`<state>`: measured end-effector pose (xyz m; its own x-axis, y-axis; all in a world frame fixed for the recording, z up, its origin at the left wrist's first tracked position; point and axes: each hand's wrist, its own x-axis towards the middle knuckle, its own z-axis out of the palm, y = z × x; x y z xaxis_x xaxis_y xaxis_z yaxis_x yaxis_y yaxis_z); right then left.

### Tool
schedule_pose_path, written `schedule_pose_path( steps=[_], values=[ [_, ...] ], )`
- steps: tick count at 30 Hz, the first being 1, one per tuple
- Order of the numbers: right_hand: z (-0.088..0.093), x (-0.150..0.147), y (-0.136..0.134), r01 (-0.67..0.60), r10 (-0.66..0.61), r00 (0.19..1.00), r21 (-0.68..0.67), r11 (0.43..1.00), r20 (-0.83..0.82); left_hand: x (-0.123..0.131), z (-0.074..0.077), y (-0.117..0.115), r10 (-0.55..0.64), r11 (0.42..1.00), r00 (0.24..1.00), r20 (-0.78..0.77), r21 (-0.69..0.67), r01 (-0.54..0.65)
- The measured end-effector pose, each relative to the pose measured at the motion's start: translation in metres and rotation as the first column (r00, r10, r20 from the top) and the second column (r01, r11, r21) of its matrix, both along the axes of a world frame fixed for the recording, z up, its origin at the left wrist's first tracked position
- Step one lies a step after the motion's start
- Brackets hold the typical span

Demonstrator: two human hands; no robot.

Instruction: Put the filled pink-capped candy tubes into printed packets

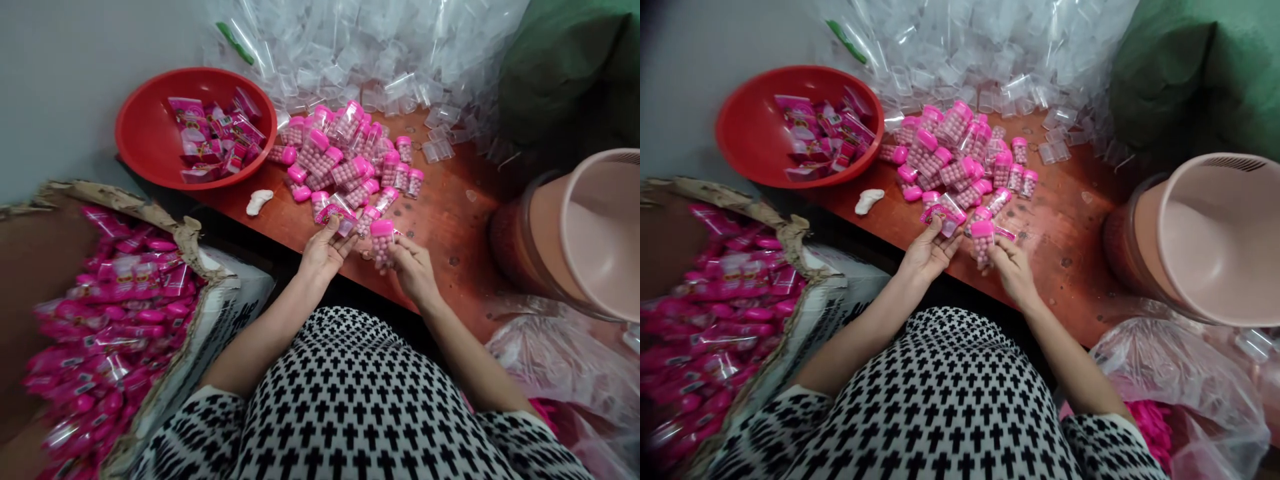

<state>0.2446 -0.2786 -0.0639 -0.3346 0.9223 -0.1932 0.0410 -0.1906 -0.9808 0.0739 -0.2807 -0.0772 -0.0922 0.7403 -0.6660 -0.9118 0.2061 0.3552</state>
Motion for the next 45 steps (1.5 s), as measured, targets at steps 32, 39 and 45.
schedule_pose_path(
  steps=[32,39,45],
  values=[
    [-0.022,-0.016,-0.030,0.119,-0.117,0.990,0.018,0.993,-0.075,0.022,0.000,-0.006,-0.259,0.915,0.927,-0.273,0.239,0.326],
    [-0.020,-0.015,-0.023,0.102,-0.127,0.965,-0.117,0.988,-0.229,0.019,0.004,-0.003,-0.337,0.861,0.850,-0.404,0.232,0.452],
    [-0.022,-0.019,-0.024,0.175,-0.182,0.967,-0.055,0.983,-0.178,0.027,0.008,-0.007,-0.330,0.893,0.884,-0.331,0.195,0.406]
  ],
)
